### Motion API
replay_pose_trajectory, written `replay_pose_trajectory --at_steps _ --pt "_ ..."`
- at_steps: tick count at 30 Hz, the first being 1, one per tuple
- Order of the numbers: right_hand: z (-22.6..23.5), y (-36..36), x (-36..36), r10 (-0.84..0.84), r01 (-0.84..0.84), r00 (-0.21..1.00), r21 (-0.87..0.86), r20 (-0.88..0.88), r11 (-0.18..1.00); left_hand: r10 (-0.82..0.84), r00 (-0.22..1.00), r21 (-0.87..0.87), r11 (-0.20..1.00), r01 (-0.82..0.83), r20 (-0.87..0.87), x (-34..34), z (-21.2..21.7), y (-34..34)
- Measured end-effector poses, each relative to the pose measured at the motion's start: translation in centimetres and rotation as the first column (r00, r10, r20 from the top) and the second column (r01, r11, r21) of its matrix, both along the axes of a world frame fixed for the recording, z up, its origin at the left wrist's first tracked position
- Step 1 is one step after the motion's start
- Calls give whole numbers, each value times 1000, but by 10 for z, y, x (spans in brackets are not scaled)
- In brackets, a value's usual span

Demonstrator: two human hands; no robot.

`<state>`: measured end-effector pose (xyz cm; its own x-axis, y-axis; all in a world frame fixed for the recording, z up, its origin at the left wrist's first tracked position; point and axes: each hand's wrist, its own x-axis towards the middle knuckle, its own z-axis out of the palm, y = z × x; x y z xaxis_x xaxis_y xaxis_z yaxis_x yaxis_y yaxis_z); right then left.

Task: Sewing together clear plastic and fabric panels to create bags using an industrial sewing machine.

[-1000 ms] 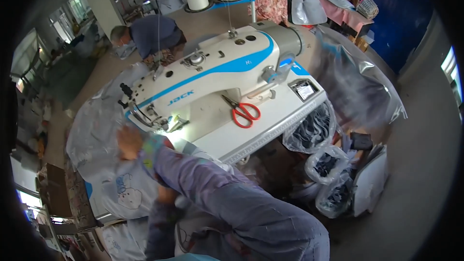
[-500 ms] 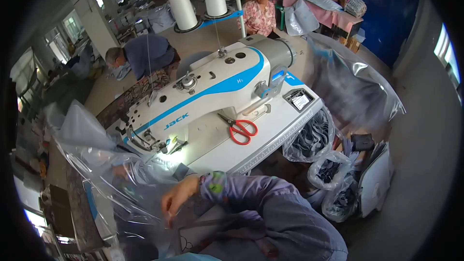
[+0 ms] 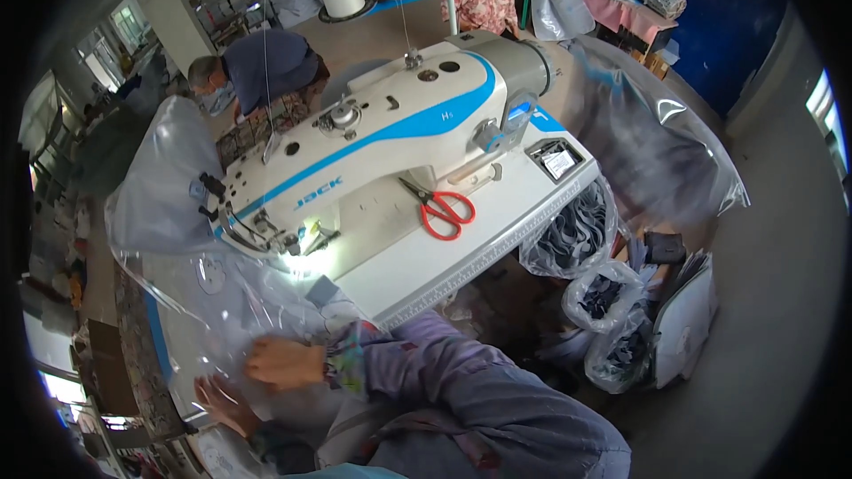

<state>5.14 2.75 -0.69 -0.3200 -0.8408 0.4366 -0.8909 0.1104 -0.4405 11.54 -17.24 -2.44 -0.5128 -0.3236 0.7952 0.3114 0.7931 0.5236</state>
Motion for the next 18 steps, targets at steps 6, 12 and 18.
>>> replay_pose_trajectory --at_steps 6,12,18 --pt "28 90 57 -409 447 894 -374 182 813 239 971 -251 940 -231 0 51 56 51" --pt "19 219 112 -735 813 514 23 443 582 -428 604 -107 751 651 672 13 95 138" --pt "-8 198 123 -167 488 433 -74 886 870 -286 439 -235 541 807 852 16 101 153"
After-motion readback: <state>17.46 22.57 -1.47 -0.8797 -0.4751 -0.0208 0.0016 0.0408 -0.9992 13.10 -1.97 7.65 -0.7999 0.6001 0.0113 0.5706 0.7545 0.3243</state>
